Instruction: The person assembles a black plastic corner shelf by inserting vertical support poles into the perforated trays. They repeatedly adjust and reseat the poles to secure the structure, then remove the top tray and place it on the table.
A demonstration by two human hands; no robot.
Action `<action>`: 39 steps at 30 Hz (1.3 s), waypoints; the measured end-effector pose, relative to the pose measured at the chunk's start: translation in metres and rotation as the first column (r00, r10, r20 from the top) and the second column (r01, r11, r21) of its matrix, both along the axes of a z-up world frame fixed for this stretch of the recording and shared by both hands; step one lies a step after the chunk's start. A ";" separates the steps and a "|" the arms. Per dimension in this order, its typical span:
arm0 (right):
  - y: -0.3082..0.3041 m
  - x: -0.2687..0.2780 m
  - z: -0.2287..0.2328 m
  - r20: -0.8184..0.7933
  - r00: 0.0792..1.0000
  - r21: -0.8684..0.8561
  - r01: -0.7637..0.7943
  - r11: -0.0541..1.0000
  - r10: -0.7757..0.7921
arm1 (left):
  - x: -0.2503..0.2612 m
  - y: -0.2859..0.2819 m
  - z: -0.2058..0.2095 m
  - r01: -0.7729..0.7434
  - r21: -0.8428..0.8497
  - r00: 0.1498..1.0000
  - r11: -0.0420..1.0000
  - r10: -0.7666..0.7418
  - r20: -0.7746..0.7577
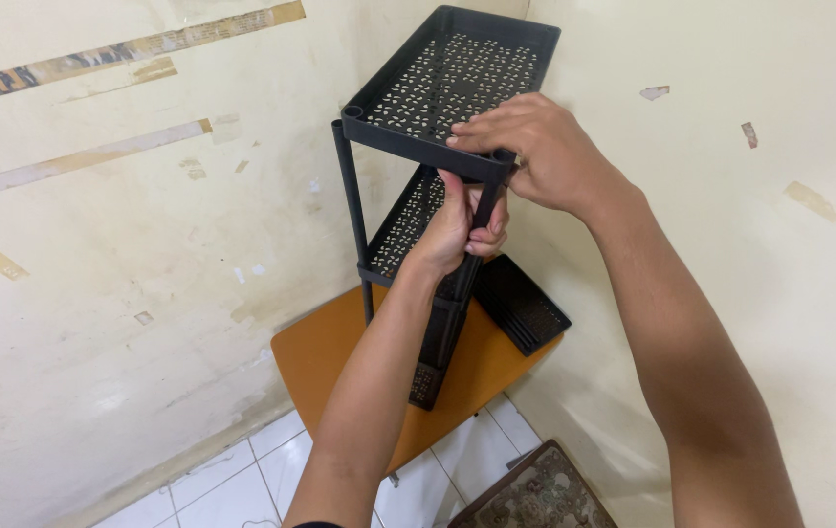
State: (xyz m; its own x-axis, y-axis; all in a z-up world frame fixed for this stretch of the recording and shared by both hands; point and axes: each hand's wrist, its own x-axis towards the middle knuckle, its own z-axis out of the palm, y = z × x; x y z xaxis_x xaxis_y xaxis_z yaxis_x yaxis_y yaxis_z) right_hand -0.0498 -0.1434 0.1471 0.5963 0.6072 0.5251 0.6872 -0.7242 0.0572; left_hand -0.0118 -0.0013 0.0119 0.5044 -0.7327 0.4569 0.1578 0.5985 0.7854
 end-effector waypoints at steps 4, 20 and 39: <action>0.000 0.002 -0.002 -0.023 1.000 0.001 0.014 1.000 -0.014 | -0.003 0.002 0.005 -0.014 0.046 1.000 0.999 0.015 -0.011; 0.000 0.009 -0.004 -0.031 0.999 0.003 0.012 1.000 -0.012 | 0.000 -0.001 0.002 -0.049 0.082 0.998 0.995 0.051 -0.024; 0.002 0.002 0.001 -0.052 0.998 0.018 0.032 0.999 -0.031 | 0.002 -0.002 -0.007 -0.058 0.006 0.998 0.998 0.058 0.004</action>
